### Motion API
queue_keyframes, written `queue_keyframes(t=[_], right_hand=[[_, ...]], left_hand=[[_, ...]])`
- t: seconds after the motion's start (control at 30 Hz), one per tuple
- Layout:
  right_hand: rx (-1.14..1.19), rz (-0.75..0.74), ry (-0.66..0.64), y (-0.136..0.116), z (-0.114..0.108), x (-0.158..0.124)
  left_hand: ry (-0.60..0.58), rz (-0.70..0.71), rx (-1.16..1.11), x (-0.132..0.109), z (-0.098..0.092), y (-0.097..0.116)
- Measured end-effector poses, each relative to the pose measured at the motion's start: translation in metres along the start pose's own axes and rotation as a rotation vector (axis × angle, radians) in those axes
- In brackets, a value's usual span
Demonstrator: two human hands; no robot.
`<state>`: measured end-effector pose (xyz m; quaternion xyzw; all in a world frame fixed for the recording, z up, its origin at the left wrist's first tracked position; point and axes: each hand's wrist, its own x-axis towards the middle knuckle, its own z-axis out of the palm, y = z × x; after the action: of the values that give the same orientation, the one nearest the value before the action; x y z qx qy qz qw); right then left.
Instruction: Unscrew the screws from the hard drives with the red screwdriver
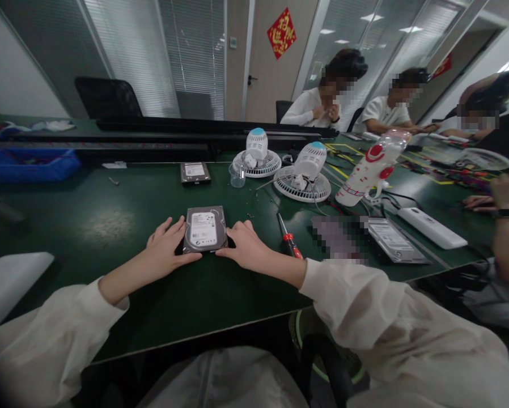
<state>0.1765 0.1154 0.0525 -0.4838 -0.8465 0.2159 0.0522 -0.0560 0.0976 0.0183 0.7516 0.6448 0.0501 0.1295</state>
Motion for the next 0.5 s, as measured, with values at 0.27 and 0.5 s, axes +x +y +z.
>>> queue_keyframes(t=[0.27, 0.5], right_hand=[[-0.036, -0.070, 0.017, -0.014, -0.004, 0.046], [-0.094, -0.117, 0.177, -0.026, 0.009, 0.099]], left_hand=[[-0.023, -0.154, 0.071, 0.019, -0.019, -0.025], [-0.018, -0.298, 0.089, 0.045, -0.033, -0.065]])
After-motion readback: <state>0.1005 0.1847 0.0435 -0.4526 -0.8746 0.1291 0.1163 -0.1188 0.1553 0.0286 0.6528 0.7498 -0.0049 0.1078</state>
